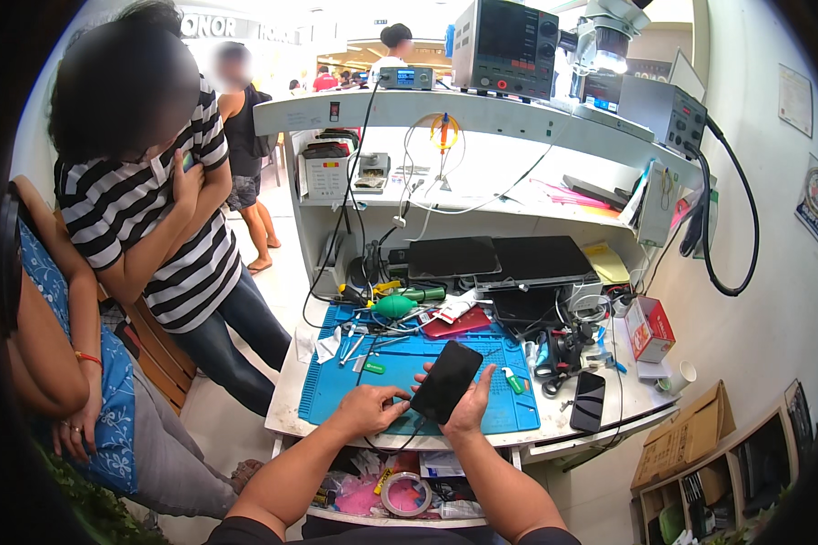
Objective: The person disassembles a mobile phone, uses a probe to work on internal components, cleans the device with a green air blower, and then tests the phone's power and screen by connecting a cable.
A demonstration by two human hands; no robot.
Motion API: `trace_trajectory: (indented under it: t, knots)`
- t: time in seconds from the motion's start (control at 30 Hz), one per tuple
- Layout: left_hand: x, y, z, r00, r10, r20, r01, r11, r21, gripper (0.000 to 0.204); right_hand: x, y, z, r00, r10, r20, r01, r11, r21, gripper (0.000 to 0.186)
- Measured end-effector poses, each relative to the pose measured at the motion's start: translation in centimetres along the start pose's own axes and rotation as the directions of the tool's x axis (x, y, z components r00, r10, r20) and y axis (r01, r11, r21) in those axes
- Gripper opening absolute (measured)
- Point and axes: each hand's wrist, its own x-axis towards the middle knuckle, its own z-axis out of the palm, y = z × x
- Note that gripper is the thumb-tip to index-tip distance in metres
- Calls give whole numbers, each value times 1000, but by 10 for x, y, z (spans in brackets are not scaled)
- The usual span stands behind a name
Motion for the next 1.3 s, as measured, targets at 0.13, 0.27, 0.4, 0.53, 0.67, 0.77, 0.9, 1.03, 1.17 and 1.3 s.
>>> trace_trajectory:
  t: [0.13, 0.27, 0.4, 0.53, 0.67, 0.77, 0.9, 1.03, 1.17, 1.3]
  knots:
    - [0, 0, 0, 1000, -2, 6, 2, 1000, 8, 32, 1, 1, 0, 1000, 4, -8, -4, 1000, 8, 113]
    - [1, 1, -1, 1000, -11, 16, 11, 1000, 12, 32, -1, -1, 1, 1000, -3, -13, 3, 1000, -22, 113]
    - [1, -3, 2, 1000, 3, -3, -3, 1000, 2, 31, -1, -1, 1, 1000, -2, -7, 2, 1000, -28, 113]
    - [0, -3, 3, 1000, 6, -13, -6, 1000, 0, 31, -2, -1, 3, 1000, 3, -11, -3, 1000, -25, 113]
    - [0, -2, 3, 1000, 4, -15, -4, 1000, 7, 31, -1, -1, 1, 1000, 4, -2, -4, 1000, -28, 114]
    - [0, -2, 3, 1000, 8, -11, -8, 1000, 13, 32, -2, -1, 1, 1000, 5, 0, -5, 1000, -30, 114]
    - [1, -3, 5, 1000, 13, -2, -13, 1000, 27, 34, -1, 0, -1, 1000, -4, -6, 4, 999, -48, 114]
    - [0, -3, 4, 1000, 1, 1, -1, 999, 33, 34, -1, 1, 1, 1000, -2, -7, 2, 999, -50, 114]
    - [1, -4, 5, 1000, 4, 5, -4, 1000, 31, 35, -1, 1, -1, 1000, -6, -16, 5, 999, -50, 114]
    - [2, -2, 2, 1000, -5, 16, 5, 999, 38, 35, -1, 1, 2, 1000, -3, -23, 1, 998, -63, 114]
